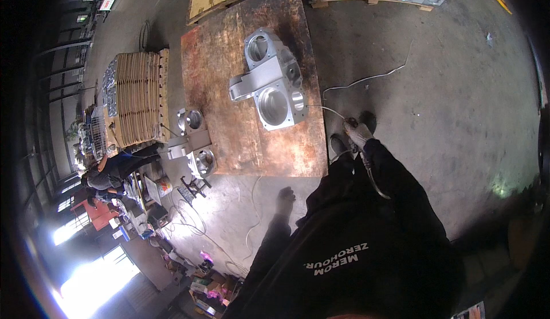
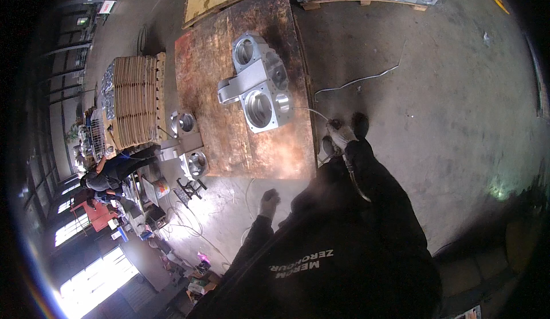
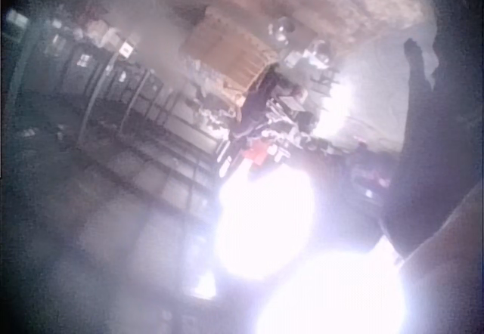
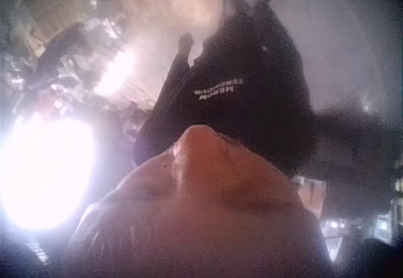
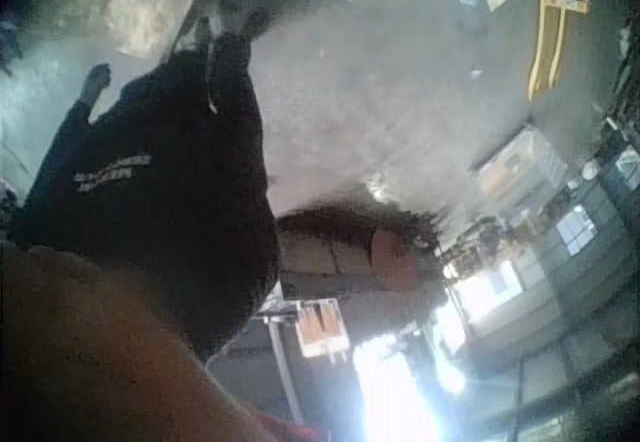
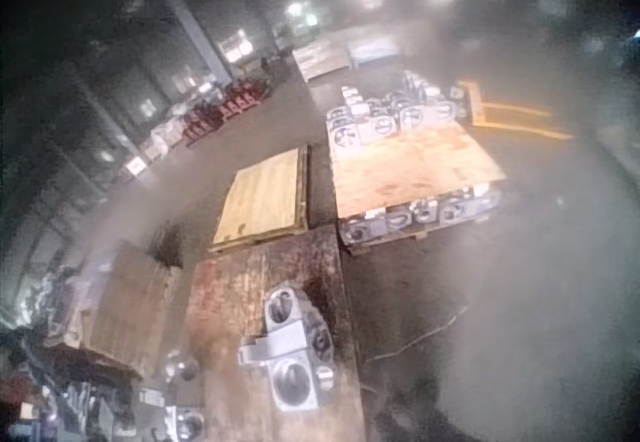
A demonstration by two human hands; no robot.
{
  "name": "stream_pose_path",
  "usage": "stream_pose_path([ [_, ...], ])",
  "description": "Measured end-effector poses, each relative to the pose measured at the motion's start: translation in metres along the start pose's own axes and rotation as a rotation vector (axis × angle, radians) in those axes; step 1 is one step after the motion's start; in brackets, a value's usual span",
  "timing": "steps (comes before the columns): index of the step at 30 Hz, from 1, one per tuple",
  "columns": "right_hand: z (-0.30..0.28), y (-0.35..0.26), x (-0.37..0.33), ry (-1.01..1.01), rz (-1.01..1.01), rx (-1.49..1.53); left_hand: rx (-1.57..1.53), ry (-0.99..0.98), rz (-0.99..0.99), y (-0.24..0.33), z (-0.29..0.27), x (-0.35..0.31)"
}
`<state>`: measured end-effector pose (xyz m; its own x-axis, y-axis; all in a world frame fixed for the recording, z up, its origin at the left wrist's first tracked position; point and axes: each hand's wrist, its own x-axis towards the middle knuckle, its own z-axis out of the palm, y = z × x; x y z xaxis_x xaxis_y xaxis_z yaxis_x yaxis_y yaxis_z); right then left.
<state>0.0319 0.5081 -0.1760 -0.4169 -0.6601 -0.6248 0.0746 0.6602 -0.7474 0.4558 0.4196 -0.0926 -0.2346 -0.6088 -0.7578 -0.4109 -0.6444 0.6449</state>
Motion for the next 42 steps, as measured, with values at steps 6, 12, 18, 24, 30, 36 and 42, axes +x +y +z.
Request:
stream_pose_path([
  [6, -0.044, 0.016, 0.005, 0.1, -0.477, -0.352, -0.011, -0.056, 0.169, 0.012, 0.016, 0.017],
  [12, -0.039, -0.002, 0.017, 0.059, -0.008, 0.144, 0.027, -0.052, 0.133, 0.03, 0.032, 0.021],
  [18, -0.031, -0.022, 0.026, 0.009, 0.155, 0.381, 0.053, 0.024, 0.051, 0.015, 0.024, 0.012],
  [24, -0.03, -0.022, 0.023, 0.057, 0.018, 0.277, -0.04, 0.058, -0.006, 0.007, 0.02, -0.001],
  [30, -0.035, -0.042, 0.006, 0.088, 0.065, 0.213, -0.063, 0.078, 0.034, 0.011, 0.024, -0.01],
  [36, -0.029, -0.056, 0.03, -0.054, 0.304, 0.079, -0.048, 0.084, -0.011, 0.007, 0.021, -0.013],
  [42, -0.033, -0.051, 0.035, -0.108, 0.031, -0.12, -0.063, 0.077, 0.009, 0.004, 0.019, -0.008],
])
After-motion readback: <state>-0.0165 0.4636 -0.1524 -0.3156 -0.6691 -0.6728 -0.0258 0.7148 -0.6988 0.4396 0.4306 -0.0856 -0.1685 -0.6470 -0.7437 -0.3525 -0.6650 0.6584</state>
